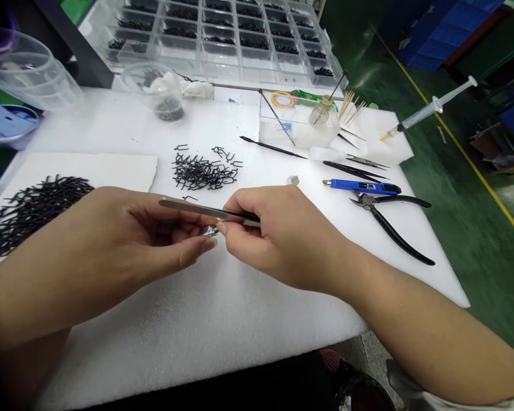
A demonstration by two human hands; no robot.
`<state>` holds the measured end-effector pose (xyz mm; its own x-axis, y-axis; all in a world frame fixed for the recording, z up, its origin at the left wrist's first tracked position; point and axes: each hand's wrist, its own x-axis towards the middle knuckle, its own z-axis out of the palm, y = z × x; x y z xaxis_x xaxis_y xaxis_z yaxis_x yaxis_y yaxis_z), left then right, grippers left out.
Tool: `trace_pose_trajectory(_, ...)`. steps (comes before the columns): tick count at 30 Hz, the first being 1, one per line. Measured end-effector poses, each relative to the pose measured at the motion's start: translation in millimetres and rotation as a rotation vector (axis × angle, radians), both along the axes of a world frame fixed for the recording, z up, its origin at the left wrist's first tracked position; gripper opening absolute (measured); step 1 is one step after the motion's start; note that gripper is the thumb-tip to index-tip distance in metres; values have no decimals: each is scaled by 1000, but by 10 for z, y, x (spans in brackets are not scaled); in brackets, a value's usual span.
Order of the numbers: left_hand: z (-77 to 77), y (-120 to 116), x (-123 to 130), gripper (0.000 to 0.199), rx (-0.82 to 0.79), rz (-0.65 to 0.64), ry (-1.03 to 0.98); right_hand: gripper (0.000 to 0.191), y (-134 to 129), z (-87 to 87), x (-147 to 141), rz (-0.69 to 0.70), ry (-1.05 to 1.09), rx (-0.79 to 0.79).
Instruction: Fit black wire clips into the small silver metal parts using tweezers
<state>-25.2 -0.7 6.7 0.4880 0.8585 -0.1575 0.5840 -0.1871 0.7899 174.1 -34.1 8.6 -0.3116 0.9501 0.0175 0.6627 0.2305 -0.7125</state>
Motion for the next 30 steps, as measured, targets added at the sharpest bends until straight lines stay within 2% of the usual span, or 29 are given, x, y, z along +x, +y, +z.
trace_pose_trajectory(8,-22,11,-27,11,28,42,88,17,-15,-54,-43,18,-34,31)
trace_pose_trajectory(17,-46,-8,5,15,66,15,119,19,-69,-80,-102,16,-72,66)
trace_pose_trajectory(30,-40,3,39,14,13,53,125,15,-69,-94,-132,-8,-148,88)
